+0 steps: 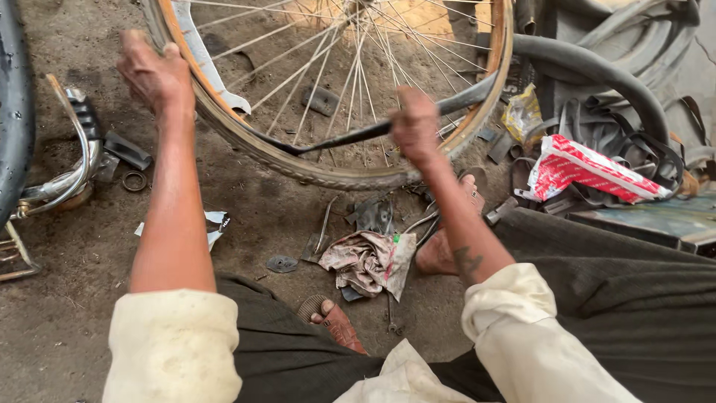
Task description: The person sits on the ground and works on a bicycle wheel, using hands and tools to remove and reseat the tire and inner tube onto the rim. The person repeatedly presses the tire bead into the rim and adjusts the inner tube.
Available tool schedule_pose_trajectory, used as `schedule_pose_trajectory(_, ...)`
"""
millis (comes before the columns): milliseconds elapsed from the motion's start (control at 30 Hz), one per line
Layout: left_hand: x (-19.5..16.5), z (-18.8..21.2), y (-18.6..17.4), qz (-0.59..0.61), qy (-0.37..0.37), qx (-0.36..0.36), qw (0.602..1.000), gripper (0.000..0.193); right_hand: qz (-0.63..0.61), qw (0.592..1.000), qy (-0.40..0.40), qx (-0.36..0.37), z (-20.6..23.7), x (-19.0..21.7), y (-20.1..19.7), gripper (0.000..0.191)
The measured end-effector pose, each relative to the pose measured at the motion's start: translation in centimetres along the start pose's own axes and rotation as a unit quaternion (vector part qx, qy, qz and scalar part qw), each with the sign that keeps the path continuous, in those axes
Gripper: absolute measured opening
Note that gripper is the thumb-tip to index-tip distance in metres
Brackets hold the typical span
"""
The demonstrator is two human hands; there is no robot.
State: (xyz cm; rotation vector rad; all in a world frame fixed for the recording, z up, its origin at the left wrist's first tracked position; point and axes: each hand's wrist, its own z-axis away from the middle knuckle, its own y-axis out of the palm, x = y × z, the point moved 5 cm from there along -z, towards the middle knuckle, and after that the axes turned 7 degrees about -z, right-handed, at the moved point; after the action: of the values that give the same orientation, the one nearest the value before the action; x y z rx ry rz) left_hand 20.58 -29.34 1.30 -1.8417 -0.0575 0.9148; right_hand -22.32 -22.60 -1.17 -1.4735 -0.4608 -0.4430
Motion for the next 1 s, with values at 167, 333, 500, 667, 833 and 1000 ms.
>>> schedule_pose_trajectory(167, -7.4, 6.2, -0.9, 0.085, 0.301, 0.064, 0.948, 0.009, 0.105, 0.973, -0.180, -0.097, 6.6, -5.0, -3.9, 0.044)
schedule_pose_trajectory(333, -12.8, 14.1, -4.8, 0.128, 0.301, 0.220, 0.919, 0.010, 0.032, 0.996, -0.075, -0.021, 11.8, -2.1, -0.8, 0.040)
schedule_pose_trajectory(500, -14.5, 17.1, -8.1, 0.138, 0.343, 0.237, 0.899, 0.016, 0.035, 0.989, -0.103, 0.099, 16.3, 3.6, 0.6, 0.059)
schedule_pose_trajectory(667, -12.4, 16.1, -7.3, 0.055, 0.281, 0.327, 0.901, 0.012, -0.048, 0.969, -0.026, 0.241, 18.8, 8.8, 4.3, 0.063)
schedule_pose_trajectory(833, -9.1, 15.8, -7.7, 0.010, 0.313, 0.343, 0.886, 0.012, 0.032, 0.964, -0.105, 0.242, 18.7, 12.6, 7.0, 0.084)
schedule_pose_trajectory(1000, -5.5, 14.8, -8.9, 0.021, 0.264, 0.349, 0.899, 0.015, 0.034, 0.961, -0.127, 0.242, 18.2, 14.9, 8.1, 0.090)
